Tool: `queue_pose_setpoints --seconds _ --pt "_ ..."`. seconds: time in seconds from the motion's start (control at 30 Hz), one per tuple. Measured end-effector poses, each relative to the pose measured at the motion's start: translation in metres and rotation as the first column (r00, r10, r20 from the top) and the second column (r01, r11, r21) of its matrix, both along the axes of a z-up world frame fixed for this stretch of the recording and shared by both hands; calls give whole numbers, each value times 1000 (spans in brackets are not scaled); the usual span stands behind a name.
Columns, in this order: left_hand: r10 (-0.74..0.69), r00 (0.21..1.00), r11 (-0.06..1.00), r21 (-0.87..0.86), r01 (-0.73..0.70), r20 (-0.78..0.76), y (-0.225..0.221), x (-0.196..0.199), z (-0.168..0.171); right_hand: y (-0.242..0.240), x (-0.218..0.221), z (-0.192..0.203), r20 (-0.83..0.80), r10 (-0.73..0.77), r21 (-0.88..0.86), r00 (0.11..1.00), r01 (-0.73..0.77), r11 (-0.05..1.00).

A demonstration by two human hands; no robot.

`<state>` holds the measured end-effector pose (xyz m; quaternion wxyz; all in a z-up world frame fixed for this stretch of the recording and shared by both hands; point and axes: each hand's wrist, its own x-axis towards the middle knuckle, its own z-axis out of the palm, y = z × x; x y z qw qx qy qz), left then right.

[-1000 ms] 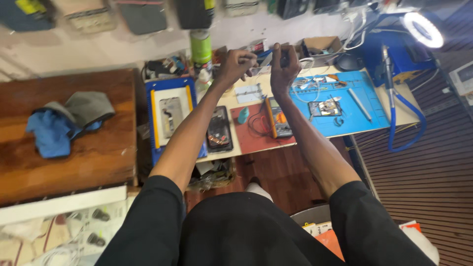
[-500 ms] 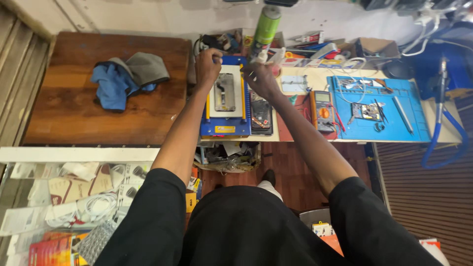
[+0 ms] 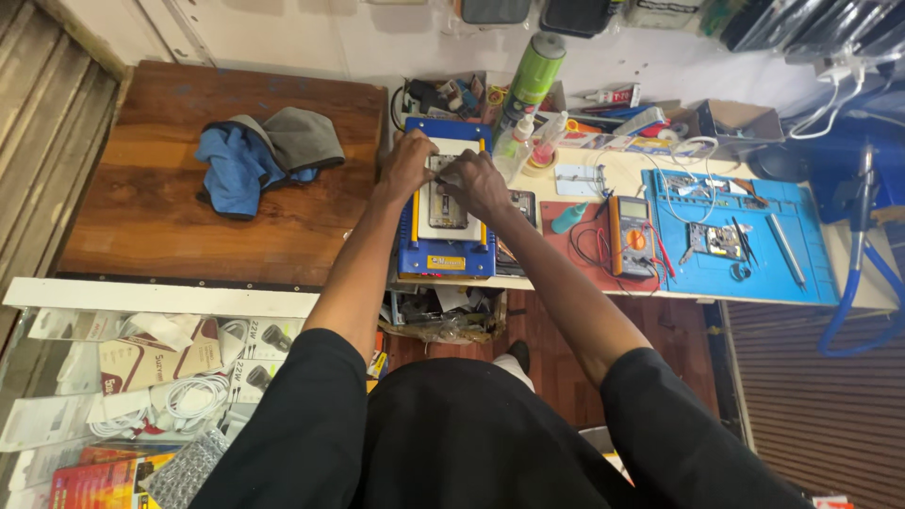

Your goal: The person removes a mobile phone screen using a heating machine and a small prying tool, tests circuit board components with a multimeter, and retrieves another device from a box of parts.

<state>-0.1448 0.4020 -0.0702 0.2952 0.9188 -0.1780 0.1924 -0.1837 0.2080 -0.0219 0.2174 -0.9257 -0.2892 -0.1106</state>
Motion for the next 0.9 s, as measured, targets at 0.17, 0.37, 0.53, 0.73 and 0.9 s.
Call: queue_pose_setpoints --seconds 0.17,0.37,0.53,0.73,0.9 --pt "58 998 998 38 -58 9 -4 -14 22 -2 23 -7 122 158 -178 980 -135 975" --pt "60 998 990 129 -55 -35 -17 3 -9 8 1 0 84 14 59 996 -19 998" --pt "-40 998 997 60 42 -40 -20 11 -34 9 -15 0 134 2 80 991 -13 997" --pt "78 997 994 77 -75 -30 -44 -11 -18 9 -28 -5 328 81 38 941 -99 994" --pt "117 988 991 57 -123 97 -47 -24 -22 10 -27 0 414 120 -43 902 -112 993"
